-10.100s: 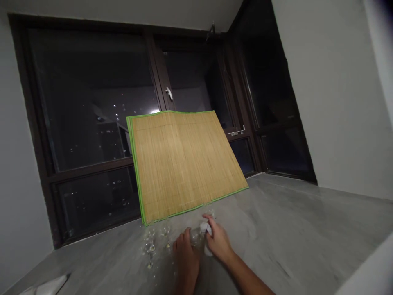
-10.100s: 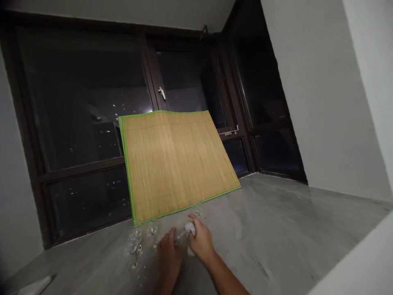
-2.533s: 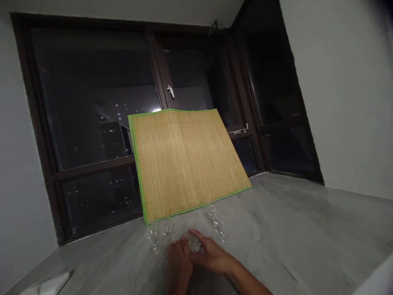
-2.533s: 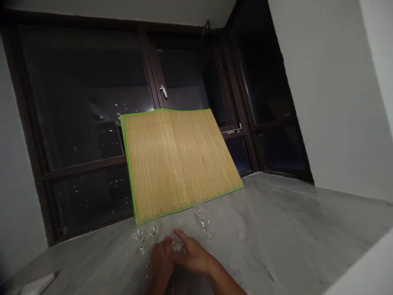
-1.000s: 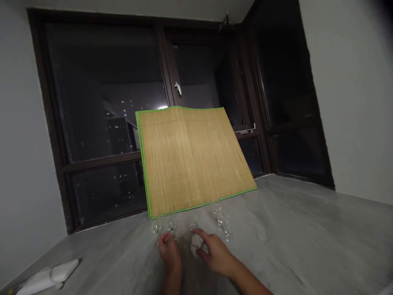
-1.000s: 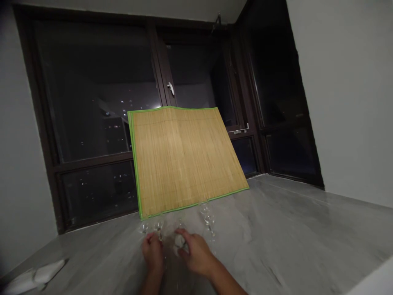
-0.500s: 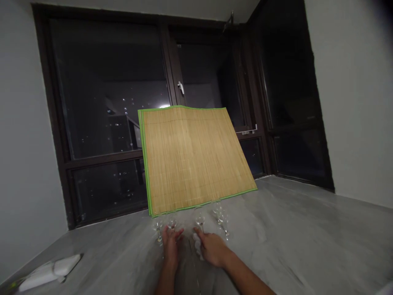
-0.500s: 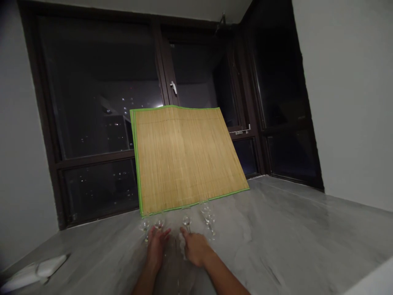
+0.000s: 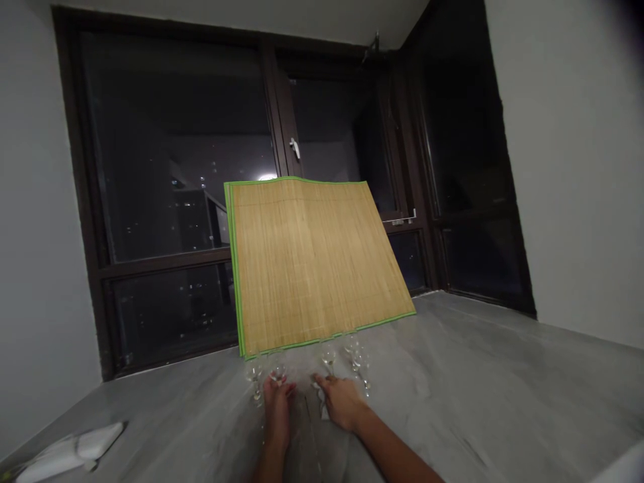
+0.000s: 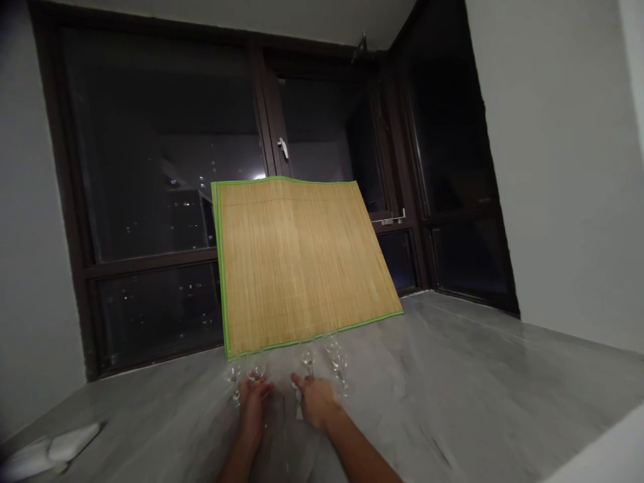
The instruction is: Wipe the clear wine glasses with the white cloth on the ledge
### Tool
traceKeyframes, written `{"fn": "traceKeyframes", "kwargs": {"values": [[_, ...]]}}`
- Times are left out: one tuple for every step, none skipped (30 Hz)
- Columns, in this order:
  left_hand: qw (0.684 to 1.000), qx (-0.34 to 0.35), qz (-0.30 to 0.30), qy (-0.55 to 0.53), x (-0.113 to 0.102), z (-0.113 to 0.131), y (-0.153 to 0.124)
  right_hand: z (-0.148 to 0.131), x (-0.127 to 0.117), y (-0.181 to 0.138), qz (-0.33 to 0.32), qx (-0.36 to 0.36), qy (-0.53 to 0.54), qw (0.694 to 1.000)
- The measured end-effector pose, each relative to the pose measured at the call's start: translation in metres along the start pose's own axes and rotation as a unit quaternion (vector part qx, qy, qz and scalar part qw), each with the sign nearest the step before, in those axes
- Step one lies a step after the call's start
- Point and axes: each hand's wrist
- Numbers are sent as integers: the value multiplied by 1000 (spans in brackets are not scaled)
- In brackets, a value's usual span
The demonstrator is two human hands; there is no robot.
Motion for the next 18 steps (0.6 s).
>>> {"fn": "traceKeyframes", "kwargs": {"values": [[1000,0,1,1,0,0,0,-1,-1,0,0,-1,-2,1000],[1000,-1,3,2,1,0,0,-2,-1,1,1,-1,-3,1000],[1000,-4,5,3,1,1,1,-3,-1,2,2,1,-3,1000],[1000,-8,7,4,1,1,1,-4,-2,3,3,3,-3,1000],[1000,-10,7,6,1,1,1,-4,-2,4,5,7,-3,1000],[1000,-11,6,7,0,1,1,-5,-1,5,7,13,-2,1000],[1000,-11,5,8,0,1,1,-5,-1,6,8,19,-1,1000],[1000,-9,2,8,0,1,1,-4,-1,7,10,25,2,1000],[1000,-8,-1,8,0,2,0,-4,-1,7,11,28,5,1000],[1000,-9,-1,10,0,2,0,-3,-2,6,11,30,10,999],[1000,-11,1,13,0,3,0,-3,-4,5,11,28,14,999],[1000,-10,3,14,0,3,-1,-3,-7,2,12,21,20,999],[1000,-8,4,15,0,4,-2,-3,-10,-1,15,8,32,999],[1000,-4,6,16,1,4,-2,-5,-15,-4,20,-8,48,999],[1000,0,6,15,1,5,-3,-8,-20,-8,30,-26,72,997],[1000,7,3,13,2,5,-5,-12,-26,-13,44,-43,102,993],[1000,14,-1,8,2,5,-6,-17,-32,-18,61,-54,135,988],[1000,18,-2,4,3,6,-7,-23,-38,-24,77,-62,164,981]]}}
Point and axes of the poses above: each hand's wrist, its own y-axis towards the middle knuckle, its own x-axis out of the palm, z = x × y, and after that the axes turned 11 degrees about x, right-handed
